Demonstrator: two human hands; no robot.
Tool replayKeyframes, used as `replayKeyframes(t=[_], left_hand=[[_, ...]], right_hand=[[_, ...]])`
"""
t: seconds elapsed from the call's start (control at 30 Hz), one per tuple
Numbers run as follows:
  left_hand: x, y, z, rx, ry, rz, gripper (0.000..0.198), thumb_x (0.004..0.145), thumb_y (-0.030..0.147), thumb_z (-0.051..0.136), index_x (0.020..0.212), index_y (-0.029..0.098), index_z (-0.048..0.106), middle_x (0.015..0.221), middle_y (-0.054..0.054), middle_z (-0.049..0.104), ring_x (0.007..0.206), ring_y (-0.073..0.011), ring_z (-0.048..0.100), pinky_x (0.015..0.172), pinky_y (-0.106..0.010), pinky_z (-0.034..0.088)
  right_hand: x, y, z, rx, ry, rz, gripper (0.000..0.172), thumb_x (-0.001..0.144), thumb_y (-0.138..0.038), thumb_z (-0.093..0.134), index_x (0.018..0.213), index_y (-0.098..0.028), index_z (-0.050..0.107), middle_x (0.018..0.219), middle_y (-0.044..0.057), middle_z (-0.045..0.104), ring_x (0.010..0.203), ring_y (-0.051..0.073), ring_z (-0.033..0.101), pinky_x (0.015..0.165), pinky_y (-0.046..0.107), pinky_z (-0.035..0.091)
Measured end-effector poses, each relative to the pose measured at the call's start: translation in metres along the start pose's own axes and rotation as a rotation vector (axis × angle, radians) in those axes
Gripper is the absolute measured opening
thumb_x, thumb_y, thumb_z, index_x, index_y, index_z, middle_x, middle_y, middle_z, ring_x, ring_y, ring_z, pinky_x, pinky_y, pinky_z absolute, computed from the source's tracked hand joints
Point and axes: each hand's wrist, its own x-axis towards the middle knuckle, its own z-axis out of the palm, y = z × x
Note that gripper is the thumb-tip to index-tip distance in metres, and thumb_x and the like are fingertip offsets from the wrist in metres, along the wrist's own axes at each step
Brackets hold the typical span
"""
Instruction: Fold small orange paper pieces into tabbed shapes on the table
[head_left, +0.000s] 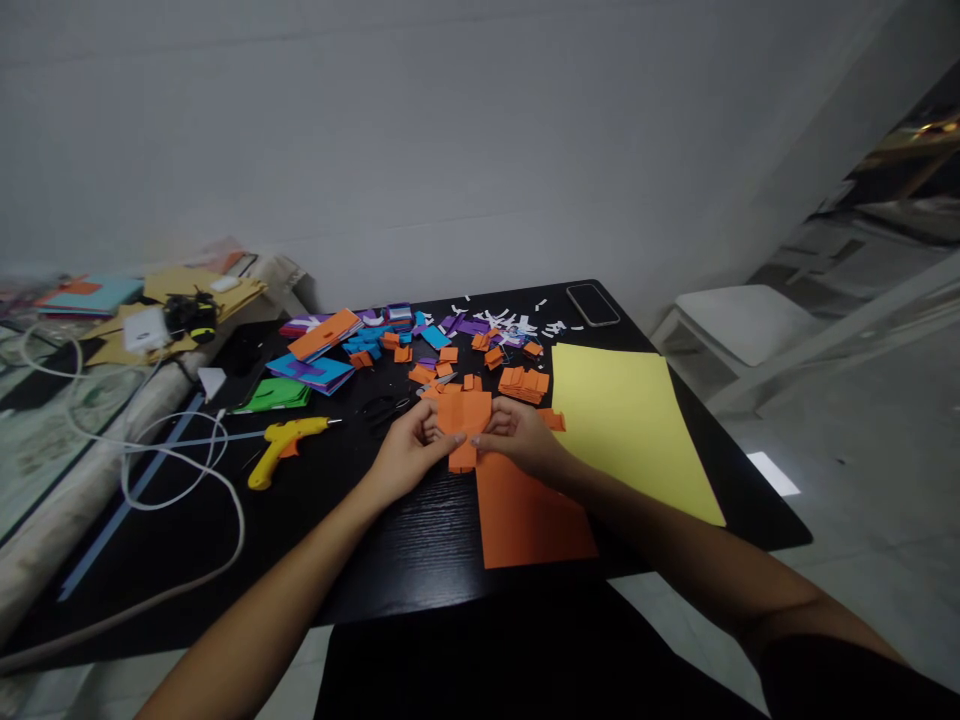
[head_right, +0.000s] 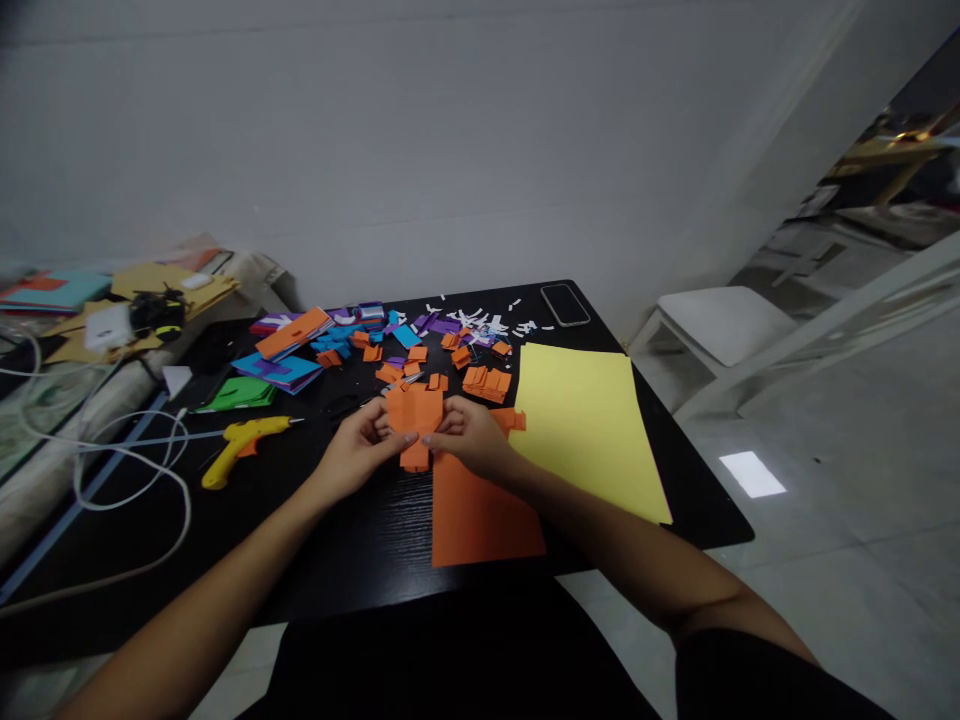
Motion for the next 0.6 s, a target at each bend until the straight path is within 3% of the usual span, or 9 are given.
replayKeyframes(t=[0.13,0.4,0.5,0.6], left_hand=[[0.0004,0.004,-0.0017,0.01,0.012,-0.007,0.038,0.077,0.033,0.084,0.105,0.016,0.065,0.089,-0.003,0.073,0.075,-0.0146,0.068,0.068,-0.024,0.051],[0.0011,0.0015,-0.0018,-0.004,0.017,-0.014,0.041,0.077,0.034,0.084,0.108,0.017,0.064,0.093,-0.004,0.074,0.079,-0.016,0.07,0.071,-0.025,0.053],[0.0003,-0.0003,-0.0002,0.015,0.006,-0.004,0.042,0.078,0.034,0.084,0.11,0.016,0.065,0.094,-0.004,0.074,0.079,-0.0161,0.07,0.07,-0.025,0.053],[0.0,0.0005,0.0,0.012,-0.01,-0.002,0.042,0.078,0.034,0.083,0.111,0.016,0.064,0.097,-0.005,0.075,0.082,-0.0164,0.071,0.073,-0.025,0.053]], right_hand=[[-0.0013,-0.0036,-0.0002,0.028,0.011,0.017,0.034,0.071,-0.03,0.083,0.095,-0.02,0.061,0.071,-0.002,0.071,0.067,0.017,0.071,0.071,0.034,0.059],[-0.0031,-0.0076,0.004,0.057,0.012,-0.01,0.032,0.072,-0.024,0.078,0.099,-0.021,0.061,0.081,0.001,0.074,0.073,0.018,0.072,0.076,0.036,0.06],[-0.0037,-0.0078,0.0049,0.029,0.035,-0.04,0.036,0.069,-0.028,0.083,0.098,-0.021,0.061,0.089,0.002,0.075,0.08,0.019,0.073,0.08,0.035,0.06],[-0.0036,-0.0082,0.0035,-0.006,0.051,-0.033,0.034,0.074,-0.033,0.081,0.098,-0.022,0.06,0.081,0.001,0.074,0.074,0.02,0.073,0.078,0.037,0.061]])
